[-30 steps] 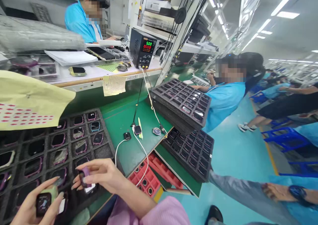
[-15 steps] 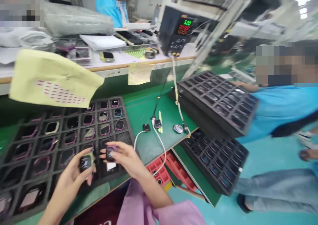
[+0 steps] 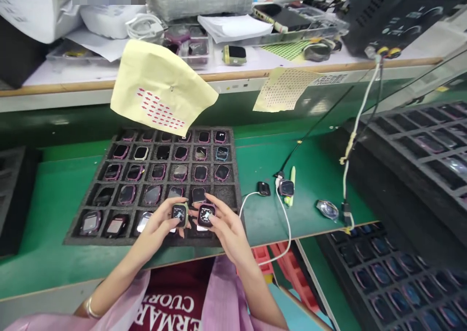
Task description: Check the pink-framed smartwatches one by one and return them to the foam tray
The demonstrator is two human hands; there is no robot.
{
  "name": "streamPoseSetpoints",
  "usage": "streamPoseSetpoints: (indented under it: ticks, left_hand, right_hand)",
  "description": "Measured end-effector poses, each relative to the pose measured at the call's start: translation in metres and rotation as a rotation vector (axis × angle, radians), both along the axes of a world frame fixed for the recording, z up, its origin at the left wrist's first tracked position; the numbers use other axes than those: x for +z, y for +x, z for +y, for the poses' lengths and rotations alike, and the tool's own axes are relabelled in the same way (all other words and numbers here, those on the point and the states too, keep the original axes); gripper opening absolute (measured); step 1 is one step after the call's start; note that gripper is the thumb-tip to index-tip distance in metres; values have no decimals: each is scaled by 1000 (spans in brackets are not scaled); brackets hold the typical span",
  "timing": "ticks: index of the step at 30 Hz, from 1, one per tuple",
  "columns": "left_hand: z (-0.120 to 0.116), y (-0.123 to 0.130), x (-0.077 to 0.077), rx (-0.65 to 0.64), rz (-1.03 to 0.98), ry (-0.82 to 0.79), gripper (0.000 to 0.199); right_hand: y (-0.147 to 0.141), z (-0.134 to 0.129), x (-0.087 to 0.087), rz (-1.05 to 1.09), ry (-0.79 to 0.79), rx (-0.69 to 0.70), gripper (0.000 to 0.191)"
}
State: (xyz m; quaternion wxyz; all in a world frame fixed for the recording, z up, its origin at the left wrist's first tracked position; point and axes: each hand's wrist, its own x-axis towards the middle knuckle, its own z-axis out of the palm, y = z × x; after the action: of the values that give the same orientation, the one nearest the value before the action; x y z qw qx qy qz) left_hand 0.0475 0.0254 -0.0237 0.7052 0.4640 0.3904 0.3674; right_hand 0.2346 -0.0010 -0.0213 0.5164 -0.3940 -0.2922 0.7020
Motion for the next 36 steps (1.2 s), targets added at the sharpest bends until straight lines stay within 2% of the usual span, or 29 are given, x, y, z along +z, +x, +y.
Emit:
streamPoseSetpoints:
  ticks: [5,12,16,21,27,29,31,33,36]
  left_hand:
    - [0,0,4,-6,49,16,36]
    - [-2,1,-4,-8,74,37,43]
    - [-3,2,-2,36,230,127,42]
    - [-4,0,3,16,348,212,35]
    - [-2,0,-3,59,442,321,34]
    - [6,-14,-5,121,522,350,34]
    - [15,-43,-6,260,638,388,35]
    - [24,-83,-9,502,815,438,38]
    - [28,-147,-18,736,1041,400,49]
  right_hand:
    - [-2,-1,-1,-50,39,-13,45]
    - [-4,-2,1,-53,30,-26,47]
    - [-4,-2,1,-46,12,6,47]
    - [0,2,-6,-23,44,27,33]
    - [3,5,-9,-35,28,-13,32]
    - [7,4,-8,-46,41,-48,33]
    - [14,2,-10,-108,65,-145,33]
    - [23,-1,-12,-207,100,-262,34]
    - [39,-6,-20,-323,130,-397,35]
